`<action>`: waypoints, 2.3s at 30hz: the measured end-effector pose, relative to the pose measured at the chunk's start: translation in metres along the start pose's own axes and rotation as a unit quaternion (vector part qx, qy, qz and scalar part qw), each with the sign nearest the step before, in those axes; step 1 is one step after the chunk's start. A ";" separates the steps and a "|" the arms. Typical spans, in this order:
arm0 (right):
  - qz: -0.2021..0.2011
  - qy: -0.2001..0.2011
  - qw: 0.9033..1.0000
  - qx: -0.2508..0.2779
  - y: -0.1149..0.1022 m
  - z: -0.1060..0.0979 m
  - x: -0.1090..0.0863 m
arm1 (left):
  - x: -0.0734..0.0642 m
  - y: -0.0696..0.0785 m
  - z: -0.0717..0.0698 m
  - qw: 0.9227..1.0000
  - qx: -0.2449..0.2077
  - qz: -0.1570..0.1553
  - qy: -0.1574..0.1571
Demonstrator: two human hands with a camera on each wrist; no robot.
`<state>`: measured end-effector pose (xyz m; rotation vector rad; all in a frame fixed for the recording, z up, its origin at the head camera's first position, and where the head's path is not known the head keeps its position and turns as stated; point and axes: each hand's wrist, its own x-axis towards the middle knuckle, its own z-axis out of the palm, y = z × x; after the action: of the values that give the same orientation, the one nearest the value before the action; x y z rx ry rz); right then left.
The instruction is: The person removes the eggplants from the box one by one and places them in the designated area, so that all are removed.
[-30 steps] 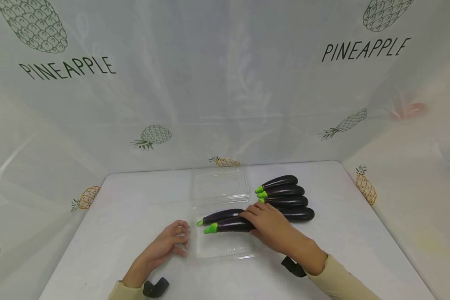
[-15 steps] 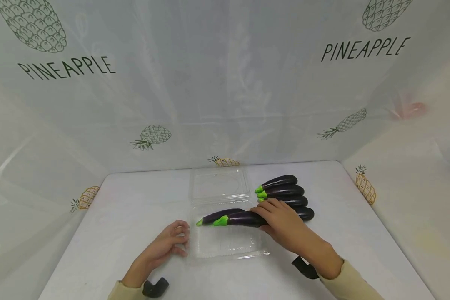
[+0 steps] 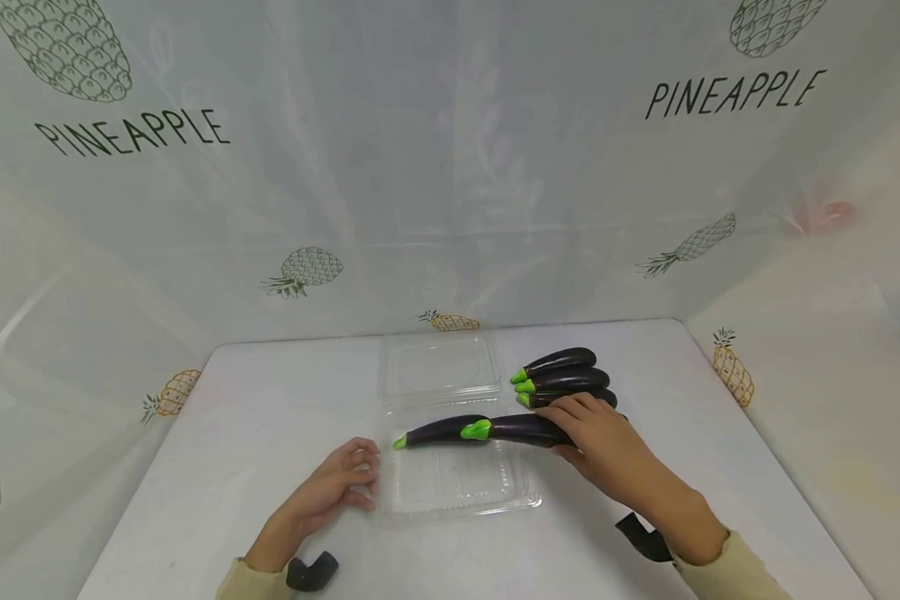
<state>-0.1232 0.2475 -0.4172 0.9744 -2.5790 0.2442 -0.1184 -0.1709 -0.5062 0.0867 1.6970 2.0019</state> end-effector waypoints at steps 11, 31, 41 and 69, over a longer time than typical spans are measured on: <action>0.037 0.000 0.999 -0.004 0.024 -0.002 -0.021 | 0.002 0.001 0.000 1.000 0.006 -0.005 0.006; 0.073 -0.001 0.997 0.000 0.059 -0.001 -0.049 | 0.002 0.000 0.000 1.000 0.014 -0.006 0.003; 0.085 -0.028 0.996 0.009 0.069 0.006 -0.058 | 0.004 0.001 0.000 1.000 0.014 -0.008 0.006; 0.073 -0.055 0.996 0.017 0.066 0.036 -0.069 | 0.004 0.002 -0.001 1.000 0.012 -0.001 0.002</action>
<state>-0.1296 0.3274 -0.4794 0.8331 -2.7590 0.2816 -0.1235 -0.1707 -0.5055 0.0885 1.7233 1.9810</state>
